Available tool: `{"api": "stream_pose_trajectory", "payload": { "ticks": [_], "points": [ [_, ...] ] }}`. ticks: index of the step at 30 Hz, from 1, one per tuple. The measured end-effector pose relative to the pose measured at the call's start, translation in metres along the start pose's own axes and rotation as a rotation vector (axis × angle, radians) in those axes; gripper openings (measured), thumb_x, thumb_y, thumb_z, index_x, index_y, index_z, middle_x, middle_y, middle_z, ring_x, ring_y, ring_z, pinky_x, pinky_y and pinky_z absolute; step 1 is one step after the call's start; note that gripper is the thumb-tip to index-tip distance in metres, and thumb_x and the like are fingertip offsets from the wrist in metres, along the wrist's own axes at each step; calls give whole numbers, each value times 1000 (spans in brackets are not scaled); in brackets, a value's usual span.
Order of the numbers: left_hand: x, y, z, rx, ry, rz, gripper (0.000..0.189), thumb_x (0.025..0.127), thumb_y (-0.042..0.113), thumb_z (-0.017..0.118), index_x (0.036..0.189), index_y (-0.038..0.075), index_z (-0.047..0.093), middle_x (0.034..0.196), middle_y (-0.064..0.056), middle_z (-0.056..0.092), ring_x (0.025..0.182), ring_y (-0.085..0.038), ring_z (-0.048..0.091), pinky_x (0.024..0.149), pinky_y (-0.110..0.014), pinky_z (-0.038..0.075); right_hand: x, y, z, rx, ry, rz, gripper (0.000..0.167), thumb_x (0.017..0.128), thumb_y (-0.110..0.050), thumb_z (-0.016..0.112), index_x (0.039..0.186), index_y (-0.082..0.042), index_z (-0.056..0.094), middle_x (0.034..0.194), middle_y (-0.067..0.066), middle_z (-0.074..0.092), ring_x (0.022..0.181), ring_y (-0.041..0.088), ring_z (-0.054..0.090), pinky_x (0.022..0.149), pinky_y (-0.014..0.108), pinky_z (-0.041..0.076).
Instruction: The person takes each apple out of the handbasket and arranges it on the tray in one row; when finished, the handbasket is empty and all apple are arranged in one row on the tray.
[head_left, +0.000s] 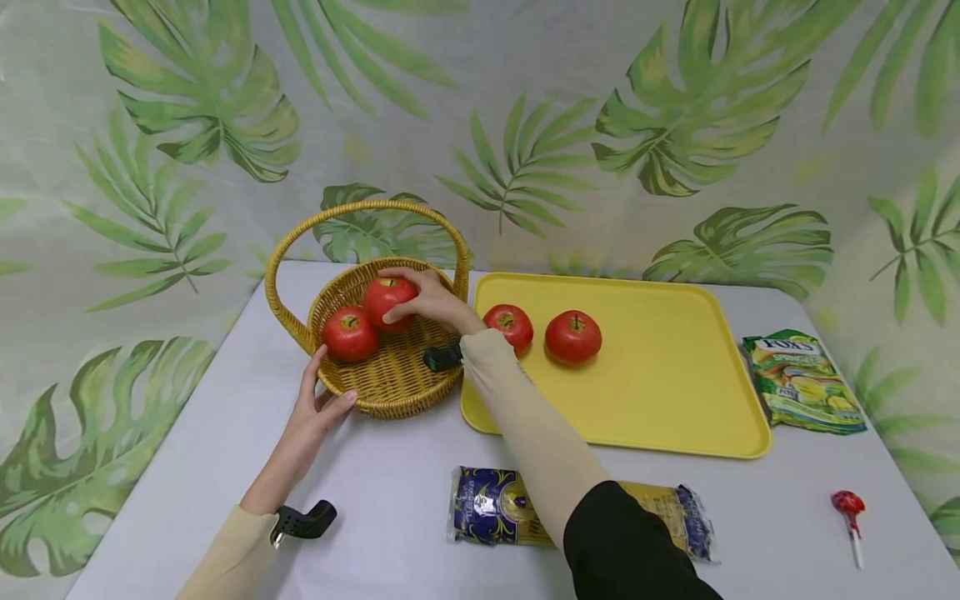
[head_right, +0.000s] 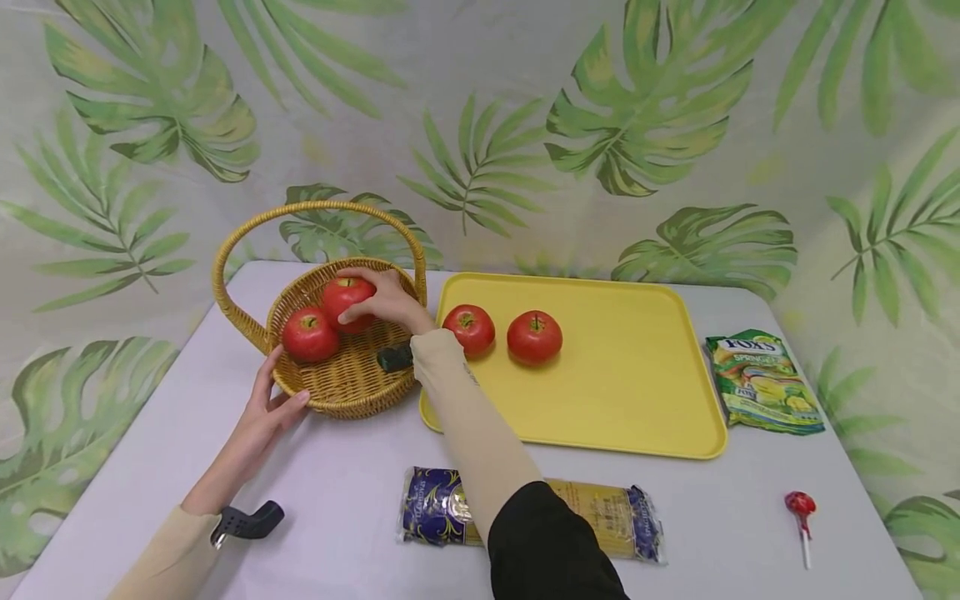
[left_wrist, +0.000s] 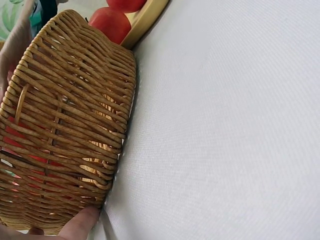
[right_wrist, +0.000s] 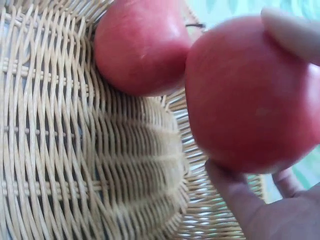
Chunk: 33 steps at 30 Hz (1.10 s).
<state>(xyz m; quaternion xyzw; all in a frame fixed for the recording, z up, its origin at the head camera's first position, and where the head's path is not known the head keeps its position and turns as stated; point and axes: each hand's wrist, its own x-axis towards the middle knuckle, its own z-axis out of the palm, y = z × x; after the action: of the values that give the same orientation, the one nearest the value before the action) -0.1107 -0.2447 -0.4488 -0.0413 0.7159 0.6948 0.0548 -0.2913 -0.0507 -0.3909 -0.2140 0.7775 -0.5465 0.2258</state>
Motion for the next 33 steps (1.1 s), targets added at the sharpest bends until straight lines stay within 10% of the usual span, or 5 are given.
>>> {"api": "stream_pose_trajectory", "payload": {
  "ticks": [21, 33],
  "points": [
    [1, 0, 0, 8, 5, 4, 83, 97, 14, 56, 153, 35, -2, 156, -1, -19, 140, -41, 3, 109, -53, 21, -67, -12, -35, -26, -131, -268, 75, 74, -11, 78, 142, -22, 46, 140, 0, 39, 118, 22, 45, 95, 40, 43],
    [-1, 0, 2, 9, 5, 11, 83, 98, 13, 55, 154, 33, -3, 156, -3, -19, 140, -42, 3, 109, -53, 20, -108, 15, -78, -134, -14, -241, 75, 77, -19, 80, 142, -27, 45, 147, -2, 32, 126, 23, 38, 97, 47, 40]
  ]
}}
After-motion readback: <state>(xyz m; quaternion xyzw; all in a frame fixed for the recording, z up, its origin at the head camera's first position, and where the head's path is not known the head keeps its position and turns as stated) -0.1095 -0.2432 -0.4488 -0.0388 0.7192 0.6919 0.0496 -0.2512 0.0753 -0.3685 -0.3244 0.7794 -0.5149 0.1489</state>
